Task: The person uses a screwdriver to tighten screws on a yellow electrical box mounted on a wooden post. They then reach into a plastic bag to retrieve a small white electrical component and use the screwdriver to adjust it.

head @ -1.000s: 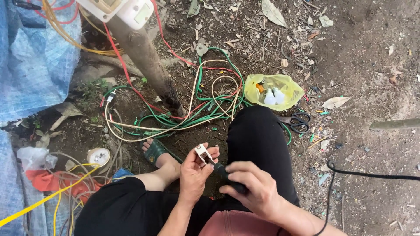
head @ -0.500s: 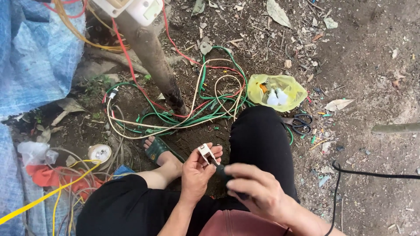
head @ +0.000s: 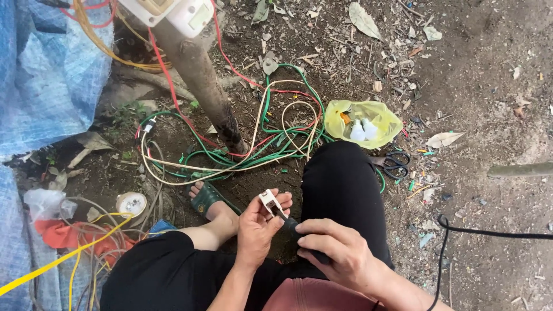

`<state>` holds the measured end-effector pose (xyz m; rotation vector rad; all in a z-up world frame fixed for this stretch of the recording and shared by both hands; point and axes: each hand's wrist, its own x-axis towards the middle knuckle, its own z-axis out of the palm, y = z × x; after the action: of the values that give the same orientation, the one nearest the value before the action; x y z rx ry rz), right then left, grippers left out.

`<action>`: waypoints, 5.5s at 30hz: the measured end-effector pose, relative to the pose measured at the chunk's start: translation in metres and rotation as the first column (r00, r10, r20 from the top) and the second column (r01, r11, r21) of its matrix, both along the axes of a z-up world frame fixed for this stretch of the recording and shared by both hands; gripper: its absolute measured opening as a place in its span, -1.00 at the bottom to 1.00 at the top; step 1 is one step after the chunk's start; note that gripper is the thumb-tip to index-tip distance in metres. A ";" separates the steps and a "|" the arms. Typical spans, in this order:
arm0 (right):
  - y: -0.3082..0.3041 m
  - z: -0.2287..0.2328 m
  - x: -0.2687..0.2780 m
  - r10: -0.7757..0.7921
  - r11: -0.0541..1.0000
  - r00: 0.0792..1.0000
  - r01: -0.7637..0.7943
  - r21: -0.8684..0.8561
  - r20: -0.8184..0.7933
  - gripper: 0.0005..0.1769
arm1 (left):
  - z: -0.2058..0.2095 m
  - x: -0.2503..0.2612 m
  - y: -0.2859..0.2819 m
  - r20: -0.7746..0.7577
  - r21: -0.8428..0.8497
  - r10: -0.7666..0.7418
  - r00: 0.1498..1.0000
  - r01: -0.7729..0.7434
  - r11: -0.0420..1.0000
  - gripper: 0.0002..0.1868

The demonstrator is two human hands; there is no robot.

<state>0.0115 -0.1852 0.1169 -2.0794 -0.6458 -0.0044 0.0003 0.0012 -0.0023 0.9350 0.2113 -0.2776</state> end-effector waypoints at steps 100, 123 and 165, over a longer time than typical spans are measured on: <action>-0.014 -0.018 -0.016 0.001 0.995 0.985 0.016 0.097 -0.173 -0.78 | -0.021 -0.013 0.001 -0.078 0.093 -0.009 0.997 0.016 0.996 -0.38; -0.012 -0.003 -0.009 0.002 0.990 0.998 0.007 0.142 -0.067 -0.86 | -0.013 -0.010 0.001 -0.077 0.093 -0.010 0.997 0.017 0.995 -0.38; 0.008 0.052 0.051 0.028 0.975 0.997 -0.013 0.220 -0.066 -0.38 | 0.069 0.057 0.060 -0.060 0.213 -0.372 0.926 0.376 0.902 -0.56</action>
<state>0.0628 -0.1775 0.1694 -1.8516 -0.5971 0.0070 0.0572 0.0612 0.0664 1.1949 0.0765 -0.6285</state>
